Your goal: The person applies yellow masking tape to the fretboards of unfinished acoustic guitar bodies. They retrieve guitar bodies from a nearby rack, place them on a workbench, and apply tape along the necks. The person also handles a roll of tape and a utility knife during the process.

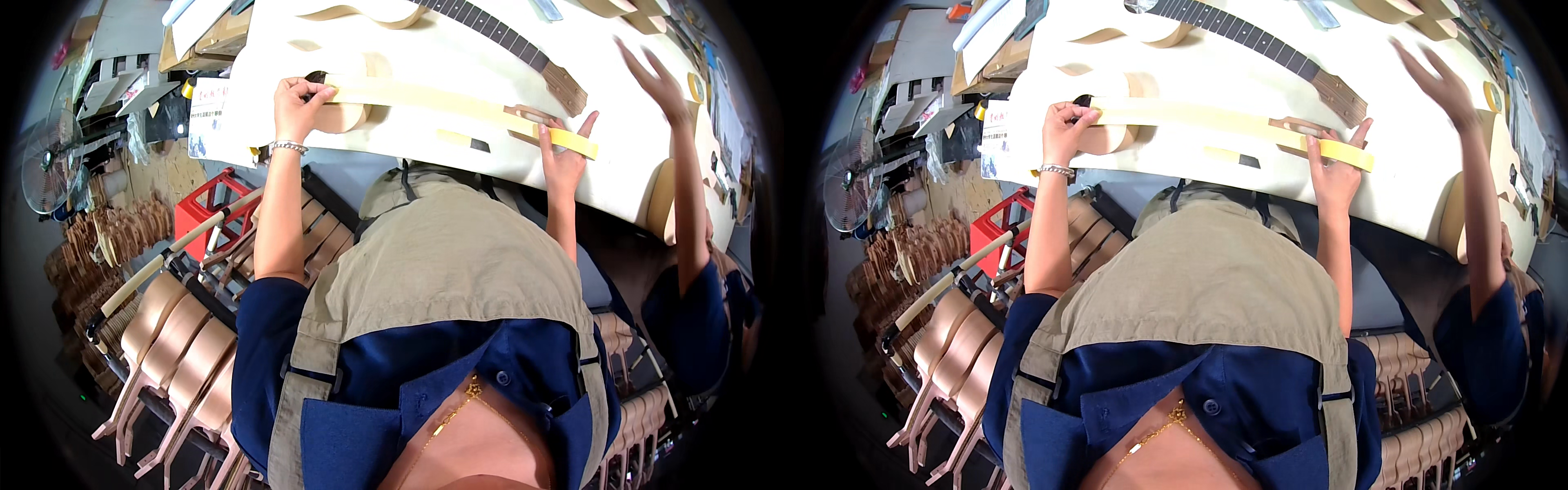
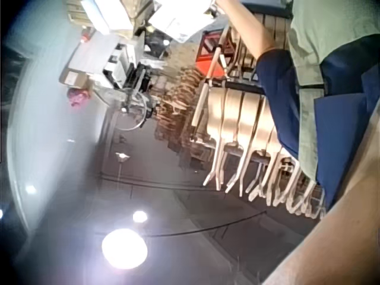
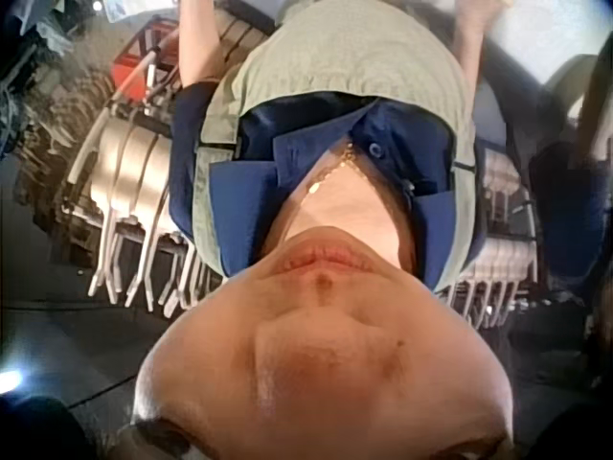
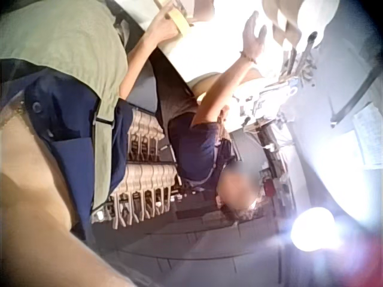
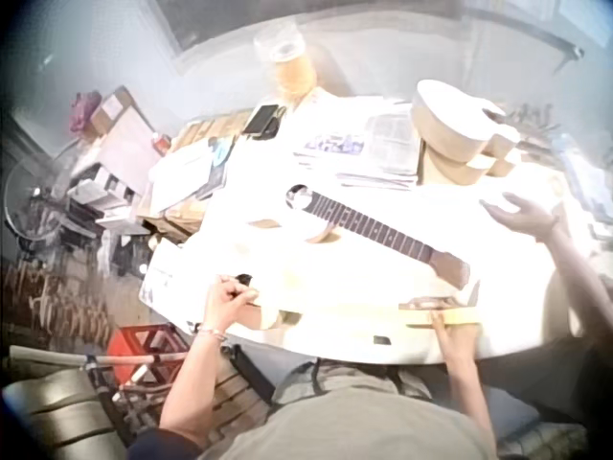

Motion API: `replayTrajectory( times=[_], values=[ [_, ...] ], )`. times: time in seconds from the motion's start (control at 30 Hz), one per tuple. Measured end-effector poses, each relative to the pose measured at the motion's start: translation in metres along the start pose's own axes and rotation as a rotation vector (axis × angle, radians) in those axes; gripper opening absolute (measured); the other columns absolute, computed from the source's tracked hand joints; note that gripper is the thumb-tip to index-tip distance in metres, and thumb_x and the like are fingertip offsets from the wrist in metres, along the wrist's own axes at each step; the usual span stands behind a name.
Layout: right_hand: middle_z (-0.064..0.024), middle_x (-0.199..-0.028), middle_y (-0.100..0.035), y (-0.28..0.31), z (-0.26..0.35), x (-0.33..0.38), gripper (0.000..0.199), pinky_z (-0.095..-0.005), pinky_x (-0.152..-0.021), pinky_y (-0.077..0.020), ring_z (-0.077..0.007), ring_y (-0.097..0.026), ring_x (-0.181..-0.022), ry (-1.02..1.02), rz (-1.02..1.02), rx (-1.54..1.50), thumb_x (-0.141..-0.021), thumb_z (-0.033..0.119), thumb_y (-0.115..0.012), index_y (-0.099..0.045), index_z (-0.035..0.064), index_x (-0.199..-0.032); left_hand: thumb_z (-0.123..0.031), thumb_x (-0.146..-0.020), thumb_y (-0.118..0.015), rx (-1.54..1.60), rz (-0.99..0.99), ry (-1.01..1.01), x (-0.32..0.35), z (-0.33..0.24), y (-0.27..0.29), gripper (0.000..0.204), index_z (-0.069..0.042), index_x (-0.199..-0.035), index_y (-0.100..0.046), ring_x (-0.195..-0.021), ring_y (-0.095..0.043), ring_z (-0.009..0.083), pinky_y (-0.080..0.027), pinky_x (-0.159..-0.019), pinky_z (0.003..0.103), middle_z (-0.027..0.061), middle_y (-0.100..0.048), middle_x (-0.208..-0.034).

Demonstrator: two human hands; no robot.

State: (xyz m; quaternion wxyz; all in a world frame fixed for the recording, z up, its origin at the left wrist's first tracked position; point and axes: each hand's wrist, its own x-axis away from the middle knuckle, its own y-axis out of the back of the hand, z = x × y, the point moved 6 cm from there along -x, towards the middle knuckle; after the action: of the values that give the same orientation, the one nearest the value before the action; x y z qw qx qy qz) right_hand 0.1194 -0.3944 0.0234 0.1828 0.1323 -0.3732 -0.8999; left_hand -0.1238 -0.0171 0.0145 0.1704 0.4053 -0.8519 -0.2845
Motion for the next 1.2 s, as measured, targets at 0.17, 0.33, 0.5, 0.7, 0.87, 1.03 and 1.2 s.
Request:
replayTrajectory(
  times=[0.17,0.33,0.5,0.7,0.87,1.03,1.2],
  values=[
    [-0.0222,-0.1,-0.063,-0.005,-0.002,0.001,0.095,-0.0326,-0.085,-0.0485,-0.0253,-0.061,-0.102,-0.106,-0.013,-0.178,-0.08,0.016,-0.068,0.001,-0.0013,-0.143,-0.017,-0.063,-0.08,-0.164,-0.063,-0.078,0.001,-0.012,0.001,0.02,-0.003,-0.072,-0.07,-0.089,-0.05,0.0219,-0.045,-0.078,0.033,0.0088,-0.052,-0.09],
    [-0.0146,-0.094,-0.064,-0.007,-0.004,0.0,0.096,-0.0289,-0.081,-0.0484,-0.0185,-0.062,-0.091,-0.16,-0.061,-0.208,-0.078,0.013,-0.071,-0.002,-0.0042,-0.142,-0.022,-0.064,-0.08,-0.432,-0.359,-0.206,0.02,-0.038,0.012,0.071,-0.001,-0.123,-0.045,-0.09,-0.051,0.0288,-0.043,-0.083,0.038,0.0108,-0.057,-0.089],
    [-0.0104,-0.091,-0.065,-0.01,-0.01,-0.001,0.099,-0.0337,-0.08,-0.0484,-0.0233,-0.063,-0.085,-0.113,-0.11,-0.08,-0.076,0.029,-0.071,-0.004,-0.0029,-0.142,-0.036,-0.085,-0.056,-0.675,-0.023,-0.495,0.057,-0.038,-0.034,0.065,-0.008,-0.139,-0.032,-0.132,-0.031,0.0236,-0.003,-0.103,0.062,0.006,-0.043,-0.138],
    [-0.006,-0.09,-0.067,-0.012,-0.012,0.002,0.096,-0.033,-0.086,-0.0459,-0.0209,-0.063,-0.088,-0.033,-0.127,0.14,-0.077,0.029,-0.071,-0.009,-0.004,-0.142,-0.051,-0.084,-0.051,-0.76,0.09,-0.445,0.076,-0.049,-0.074,0.08,-0.008,-0.144,-0.018,-0.14,-0.003,0.029,0.01,-0.099,0.067,0.0066,-0.015,-0.151],
    [-0.0069,-0.092,-0.067,-0.021,-0.007,0.005,0.086,-0.0403,-0.103,-0.0296,-0.0243,-0.06,-0.094,0.021,-0.174,0.145,-0.08,0.03,-0.067,-0.017,-0.0047,-0.14,-0.045,-0.083,-0.055,-0.588,0.422,-0.602,0.116,-0.124,-0.188,0.074,-0.009,-0.141,-0.027,-0.139,-0.012,0.025,-0.01,-0.104,0.064,0.0091,-0.023,-0.148],
    [-0.0059,-0.09,-0.062,-0.026,-0.015,0.008,0.076,-0.0509,-0.107,-0.0184,-0.0254,-0.057,-0.096,0.1,-0.216,0.046,-0.085,0.03,-0.06,-0.021,-0.0073,-0.138,-0.018,-0.082,-0.052,-0.41,0.507,-0.982,0.131,-0.127,-0.213,0.031,-0.007,-0.11,-0.057,-0.113,-0.046,0.0234,-0.035,-0.096,0.043,0.0084,-0.052,-0.117],
    [-0.0054,-0.091,-0.061,-0.03,-0.015,0.01,0.071,-0.0508,-0.107,-0.0162,-0.0227,-0.055,-0.098,0.052,-0.176,0.045,-0.087,0.029,-0.057,-0.022,-0.0046,-0.139,-0.01,-0.076,-0.057,-0.711,0.437,-0.678,0.112,-0.126,-0.195,0.017,-0.006,-0.093,-0.058,-0.088,-0.056,0.0231,-0.045,-0.074,0.037,0.0071,-0.059,-0.09]
  ],
)
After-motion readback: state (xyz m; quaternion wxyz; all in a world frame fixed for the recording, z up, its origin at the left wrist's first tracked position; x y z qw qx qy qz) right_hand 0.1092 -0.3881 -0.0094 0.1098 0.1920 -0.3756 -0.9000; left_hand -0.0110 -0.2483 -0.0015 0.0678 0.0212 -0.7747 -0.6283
